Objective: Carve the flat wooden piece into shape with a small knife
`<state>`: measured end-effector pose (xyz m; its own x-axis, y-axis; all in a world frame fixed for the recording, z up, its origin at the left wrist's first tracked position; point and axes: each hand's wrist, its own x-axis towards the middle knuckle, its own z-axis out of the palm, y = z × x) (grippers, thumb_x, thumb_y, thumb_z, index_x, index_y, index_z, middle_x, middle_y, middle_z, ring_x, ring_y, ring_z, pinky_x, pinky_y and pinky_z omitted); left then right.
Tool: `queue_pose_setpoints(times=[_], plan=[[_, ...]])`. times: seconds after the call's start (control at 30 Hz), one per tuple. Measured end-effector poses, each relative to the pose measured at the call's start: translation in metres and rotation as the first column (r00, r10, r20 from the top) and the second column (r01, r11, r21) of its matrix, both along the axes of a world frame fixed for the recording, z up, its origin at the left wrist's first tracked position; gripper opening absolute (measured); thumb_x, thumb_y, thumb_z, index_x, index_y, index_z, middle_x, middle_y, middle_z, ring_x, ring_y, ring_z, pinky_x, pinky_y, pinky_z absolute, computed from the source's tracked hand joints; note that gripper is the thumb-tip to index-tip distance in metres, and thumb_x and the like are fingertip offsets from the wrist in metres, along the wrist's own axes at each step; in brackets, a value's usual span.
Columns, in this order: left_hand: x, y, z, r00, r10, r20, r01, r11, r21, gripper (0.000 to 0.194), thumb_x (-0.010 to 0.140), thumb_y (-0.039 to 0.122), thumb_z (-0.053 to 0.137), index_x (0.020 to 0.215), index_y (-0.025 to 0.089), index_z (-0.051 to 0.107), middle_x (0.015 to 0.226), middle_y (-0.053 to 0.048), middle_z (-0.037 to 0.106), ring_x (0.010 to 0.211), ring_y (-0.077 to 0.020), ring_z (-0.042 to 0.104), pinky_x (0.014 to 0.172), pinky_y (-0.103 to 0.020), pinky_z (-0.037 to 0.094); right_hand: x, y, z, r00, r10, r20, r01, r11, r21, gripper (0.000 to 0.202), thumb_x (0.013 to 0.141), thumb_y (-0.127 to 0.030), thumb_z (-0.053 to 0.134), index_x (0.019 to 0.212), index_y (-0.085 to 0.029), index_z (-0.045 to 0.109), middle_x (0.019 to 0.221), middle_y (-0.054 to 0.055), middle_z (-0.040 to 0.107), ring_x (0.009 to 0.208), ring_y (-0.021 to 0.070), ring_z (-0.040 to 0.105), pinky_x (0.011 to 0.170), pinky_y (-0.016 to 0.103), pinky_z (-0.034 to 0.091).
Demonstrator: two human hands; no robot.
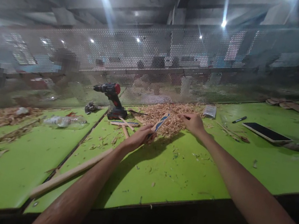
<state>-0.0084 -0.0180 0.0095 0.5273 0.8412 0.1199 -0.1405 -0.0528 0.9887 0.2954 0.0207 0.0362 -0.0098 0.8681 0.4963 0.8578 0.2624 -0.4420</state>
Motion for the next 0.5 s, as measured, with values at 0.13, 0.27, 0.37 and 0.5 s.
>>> queue_pose_setpoints(times=[0.13, 0.27, 0.37, 0.5], plan=[[0.000, -0.002, 0.002, 1.000, 0.023, 0.006, -0.022, 0.999, -0.035, 0.025, 0.092, 0.032, 0.076, 0.105, 0.023, 0.057, 0.073, 0.006, 0.060, 0.055, -0.0128, 0.055, 0.053, -0.025, 0.044, -0.018, -0.008, 0.003, 0.996, 0.082, -0.040, -0.085, 0.994, -0.072, 0.044, 0.120, -0.056, 0.068, 0.128, -0.025, 0.099, 0.125, 0.015, 0.094, 0.108, 0.0362, 0.088, 0.089, 0.044, 0.062], [0.001, -0.006, 0.005, 0.999, 0.050, 0.011, -0.049, 0.997, -0.055, 0.027, 0.094, 0.027, 0.076, 0.114, 0.022, 0.059, 0.074, 0.006, 0.060, 0.055, -0.0132, 0.056, 0.054, -0.025, 0.044, -0.030, -0.015, 0.000, 0.987, 0.158, -0.017, -0.159, 0.982, -0.104, 0.045, 0.115, -0.068, 0.071, 0.126, -0.035, 0.100, 0.112, 0.012, 0.094, 0.098, 0.0357, 0.087, 0.085, 0.045, 0.062], [0.001, -0.007, 0.007, 0.998, 0.070, 0.004, -0.069, 0.995, -0.078, 0.031, 0.094, 0.026, 0.075, 0.120, 0.022, 0.059, 0.075, 0.006, 0.061, 0.055, -0.0134, 0.056, 0.053, -0.025, 0.044, -0.033, -0.016, -0.002, 0.982, 0.190, -0.011, -0.190, 0.975, -0.118, 0.053, 0.113, -0.078, 0.069, 0.126, -0.036, 0.100, 0.107, 0.012, 0.094, 0.091, 0.0353, 0.086, 0.081, 0.046, 0.061], [0.002, -0.009, 0.011, 0.998, 0.059, -0.007, -0.059, 0.991, -0.117, 0.035, 0.093, 0.023, 0.072, 0.123, 0.024, 0.054, 0.073, 0.008, 0.058, 0.051, -0.0126, 0.050, 0.050, -0.023, 0.037, -0.030, -0.012, -0.006, 0.984, 0.176, 0.015, -0.174, 0.978, -0.112, 0.052, 0.116, -0.072, 0.069, 0.129, -0.033, 0.099, 0.105, 0.014, 0.094, 0.088, 0.0353, 0.085, 0.076, 0.045, 0.057]])
